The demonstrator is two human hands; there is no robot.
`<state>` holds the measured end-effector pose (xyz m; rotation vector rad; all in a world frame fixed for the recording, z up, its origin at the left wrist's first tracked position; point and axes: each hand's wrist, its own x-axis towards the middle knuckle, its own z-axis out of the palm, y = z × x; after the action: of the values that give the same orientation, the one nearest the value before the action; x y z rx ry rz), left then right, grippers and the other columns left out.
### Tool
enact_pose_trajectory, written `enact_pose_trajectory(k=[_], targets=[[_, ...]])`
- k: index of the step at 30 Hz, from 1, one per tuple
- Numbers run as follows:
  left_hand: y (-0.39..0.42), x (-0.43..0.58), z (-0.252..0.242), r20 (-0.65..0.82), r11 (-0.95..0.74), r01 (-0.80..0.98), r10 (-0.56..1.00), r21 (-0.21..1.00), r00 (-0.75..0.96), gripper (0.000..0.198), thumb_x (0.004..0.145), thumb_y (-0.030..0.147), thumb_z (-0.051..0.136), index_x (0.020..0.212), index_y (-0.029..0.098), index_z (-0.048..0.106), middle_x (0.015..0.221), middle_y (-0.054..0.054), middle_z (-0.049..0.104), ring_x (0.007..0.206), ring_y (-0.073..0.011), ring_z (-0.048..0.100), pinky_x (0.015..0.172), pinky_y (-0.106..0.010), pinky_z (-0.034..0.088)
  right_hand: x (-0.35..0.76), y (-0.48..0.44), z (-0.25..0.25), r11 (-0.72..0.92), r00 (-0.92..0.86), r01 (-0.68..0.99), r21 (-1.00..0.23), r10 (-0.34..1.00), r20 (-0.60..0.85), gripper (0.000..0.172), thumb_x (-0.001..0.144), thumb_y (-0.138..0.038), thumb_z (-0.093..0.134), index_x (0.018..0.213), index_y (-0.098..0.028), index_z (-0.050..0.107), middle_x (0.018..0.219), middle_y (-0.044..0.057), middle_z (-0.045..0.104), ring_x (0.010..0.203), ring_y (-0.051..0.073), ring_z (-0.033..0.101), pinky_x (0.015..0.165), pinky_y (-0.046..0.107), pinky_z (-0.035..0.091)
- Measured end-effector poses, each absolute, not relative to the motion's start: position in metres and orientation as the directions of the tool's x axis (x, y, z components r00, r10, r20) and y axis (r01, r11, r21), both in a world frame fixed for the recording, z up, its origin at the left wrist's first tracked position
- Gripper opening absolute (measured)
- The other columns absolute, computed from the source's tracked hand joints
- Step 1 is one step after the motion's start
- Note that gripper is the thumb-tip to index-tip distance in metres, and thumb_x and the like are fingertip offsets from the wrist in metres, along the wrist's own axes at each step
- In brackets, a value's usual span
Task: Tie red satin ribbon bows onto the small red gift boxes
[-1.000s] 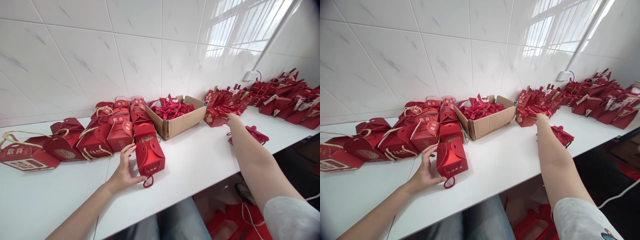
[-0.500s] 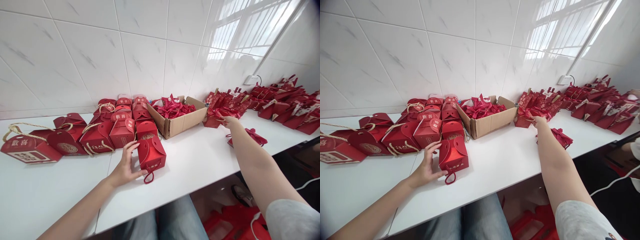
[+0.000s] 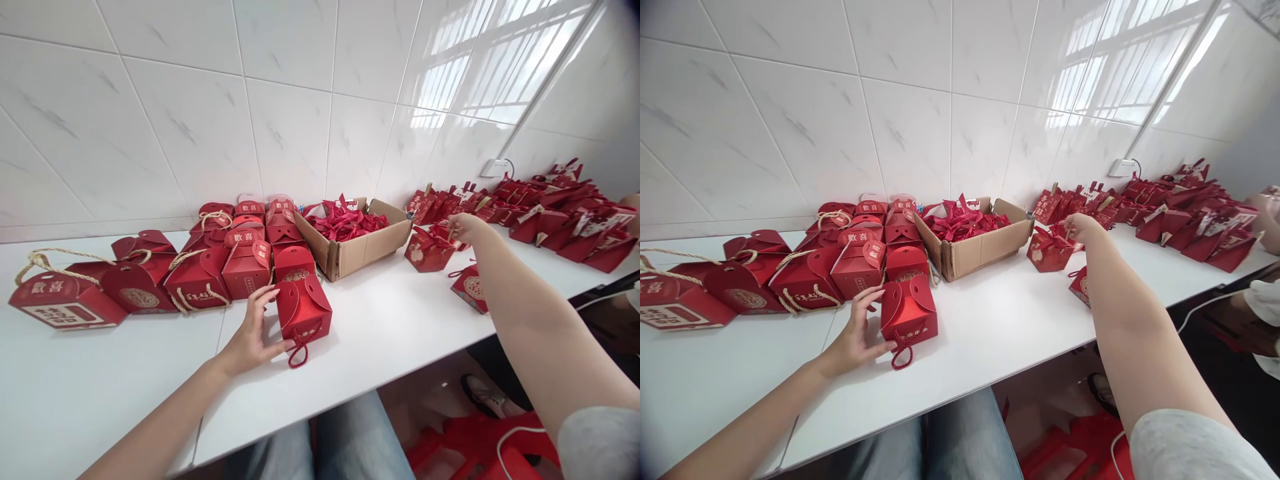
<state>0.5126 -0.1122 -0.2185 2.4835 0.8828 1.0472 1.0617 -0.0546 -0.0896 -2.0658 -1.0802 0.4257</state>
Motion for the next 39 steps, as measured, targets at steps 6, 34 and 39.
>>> enact_pose_trajectory(k=[6,34,39], targets=[[-0.113,0.512,-0.219,0.528,-0.755,0.426,0.654,0.499,0.541,0.085,0.073,0.043,0.071,0.139,0.025,0.020,0.139,-0.018,0.026,0.132,-0.0353,0.031,0.100,-0.053,0.040,1.048,-0.062,-0.065,-0.459,0.533,0.632,-0.625,0.842,-0.079,0.022,0.090,-0.026,0.057,0.107,-0.013,0.058,0.098,0.005,0.062,0.079,0.012,0.061,0.068,0.028,0.053],[-0.113,0.514,-0.216,0.556,-0.766,0.386,0.641,0.515,0.529,0.088,0.072,0.041,0.072,0.139,0.025,0.018,0.138,-0.017,0.027,0.128,-0.0332,0.035,0.098,-0.051,0.041,0.941,-0.147,0.032,-0.246,0.248,0.965,-0.092,0.969,0.004,0.038,0.076,-0.019,0.065,0.114,-0.026,0.062,0.093,0.002,0.069,0.081,0.021,0.062,0.075,0.035,0.046],[-0.112,0.515,-0.217,0.562,-0.770,0.377,0.635,0.514,0.530,0.090,0.071,0.042,0.073,0.140,0.025,0.017,0.138,-0.017,0.028,0.127,-0.0335,0.035,0.098,-0.051,0.041,0.941,-0.144,0.031,-0.250,0.250,0.968,-0.011,0.968,-0.001,0.028,0.074,-0.022,0.066,0.102,-0.021,0.067,0.096,0.006,0.069,0.087,0.025,0.062,0.075,0.035,0.048]])
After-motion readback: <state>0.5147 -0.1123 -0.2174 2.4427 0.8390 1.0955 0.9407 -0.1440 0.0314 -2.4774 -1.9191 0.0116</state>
